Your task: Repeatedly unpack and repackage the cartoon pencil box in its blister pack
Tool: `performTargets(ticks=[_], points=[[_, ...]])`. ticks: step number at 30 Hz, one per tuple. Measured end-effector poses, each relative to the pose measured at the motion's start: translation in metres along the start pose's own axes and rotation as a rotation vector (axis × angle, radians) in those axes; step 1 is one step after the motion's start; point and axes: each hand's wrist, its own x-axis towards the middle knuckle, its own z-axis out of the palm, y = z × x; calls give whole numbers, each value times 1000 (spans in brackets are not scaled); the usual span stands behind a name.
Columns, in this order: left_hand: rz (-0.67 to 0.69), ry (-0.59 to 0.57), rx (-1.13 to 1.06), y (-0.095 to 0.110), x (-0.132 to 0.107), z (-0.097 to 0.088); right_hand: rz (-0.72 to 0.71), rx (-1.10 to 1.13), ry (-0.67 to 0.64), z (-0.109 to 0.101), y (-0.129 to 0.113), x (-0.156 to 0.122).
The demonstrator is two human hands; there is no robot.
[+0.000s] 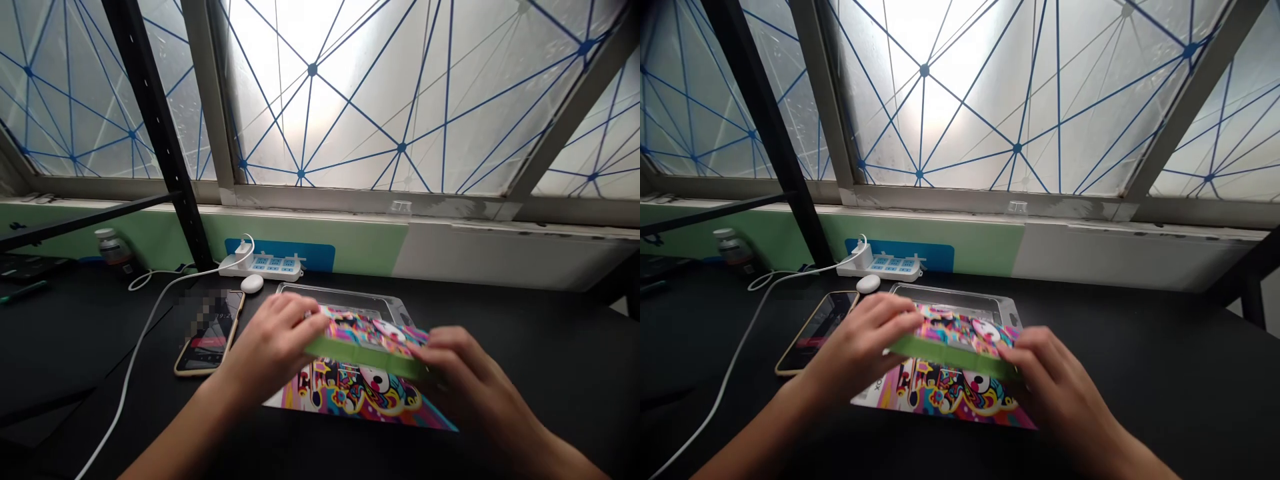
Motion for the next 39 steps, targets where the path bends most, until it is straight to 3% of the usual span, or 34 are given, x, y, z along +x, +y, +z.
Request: performTargets(ticks=[4, 12, 15, 21, 26, 29, 35, 39], points=[[7, -131, -56, 24, -37, 12, -115, 29, -83, 1, -5, -36], [-337, -166, -166, 23, -99, 25, -180, 74, -82, 16, -27, -21], [-454, -148, -178, 22, -104, 27, -100, 96, -154, 15, -22, -25], [-537, -60, -257, 27, -100, 32, 61, 165, -283, 10, 0, -36], [-597, -88, -269, 31, -98, 29, 274, 310, -421, 7, 8, -38], [-622, -120, -272, 32, -96, 26, 387, 455, -361, 6, 11, -34], [-686, -132, -313, 30, -95, 36, 790, 530, -156, 14, 17, -26], [-728, -120, -341, 31, -96, 37, 823, 554, -122, 15, 16, -29]])
